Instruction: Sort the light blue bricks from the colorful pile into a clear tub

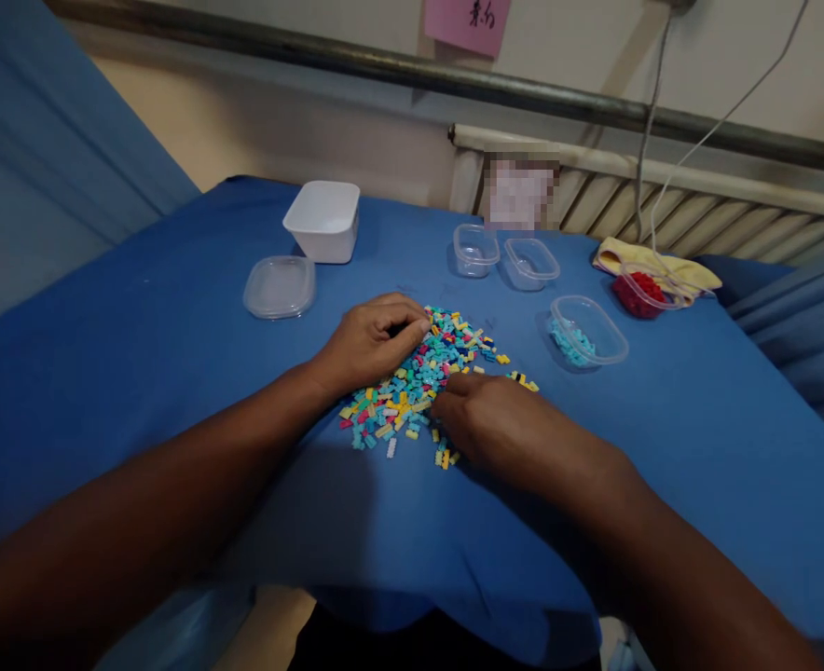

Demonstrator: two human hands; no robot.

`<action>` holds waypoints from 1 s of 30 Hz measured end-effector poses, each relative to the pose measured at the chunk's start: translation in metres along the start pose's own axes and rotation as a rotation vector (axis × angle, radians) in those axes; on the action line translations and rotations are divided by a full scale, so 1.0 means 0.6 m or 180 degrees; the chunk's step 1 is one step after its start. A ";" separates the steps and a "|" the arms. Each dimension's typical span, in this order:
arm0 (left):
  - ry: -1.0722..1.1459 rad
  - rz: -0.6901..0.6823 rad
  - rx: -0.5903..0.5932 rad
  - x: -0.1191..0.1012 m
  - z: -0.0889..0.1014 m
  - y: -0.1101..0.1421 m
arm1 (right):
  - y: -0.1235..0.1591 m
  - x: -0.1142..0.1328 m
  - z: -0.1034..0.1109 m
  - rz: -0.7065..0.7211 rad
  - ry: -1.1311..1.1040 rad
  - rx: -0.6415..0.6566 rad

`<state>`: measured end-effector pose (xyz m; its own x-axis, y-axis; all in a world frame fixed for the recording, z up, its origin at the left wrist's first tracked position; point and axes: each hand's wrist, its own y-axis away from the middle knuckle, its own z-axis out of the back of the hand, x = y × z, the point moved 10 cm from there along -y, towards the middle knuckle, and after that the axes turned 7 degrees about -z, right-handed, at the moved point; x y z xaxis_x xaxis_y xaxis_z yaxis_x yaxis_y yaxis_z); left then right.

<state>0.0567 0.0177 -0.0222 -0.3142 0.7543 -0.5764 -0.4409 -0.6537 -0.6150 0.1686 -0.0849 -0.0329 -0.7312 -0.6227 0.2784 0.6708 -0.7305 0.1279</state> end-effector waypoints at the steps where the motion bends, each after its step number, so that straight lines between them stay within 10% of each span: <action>1: 0.0000 -0.0006 0.0003 -0.001 0.000 0.000 | -0.001 0.004 0.001 -0.0019 0.0086 -0.0029; 14: 0.0017 0.0014 0.0003 -0.004 0.003 -0.002 | 0.009 -0.030 0.032 0.0093 -0.0476 -0.0543; 22: 0.0029 -0.0046 0.0016 -0.002 0.010 -0.006 | 0.157 -0.253 0.188 -0.1600 0.0224 -0.2875; 26: 0.0023 -0.0055 -0.0011 0.002 0.012 -0.006 | 0.176 -0.334 0.172 -0.1978 0.0347 -0.2686; 30: 0.0056 -0.0031 0.0009 -0.002 0.009 -0.007 | 0.168 -0.330 0.157 -0.1916 0.0385 -0.2338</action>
<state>0.0545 0.0198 -0.0162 -0.2953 0.7594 -0.5798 -0.4462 -0.6462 -0.6192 0.3927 -0.0085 0.0147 -0.9635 -0.0802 0.2553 -0.0368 -0.9053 -0.4231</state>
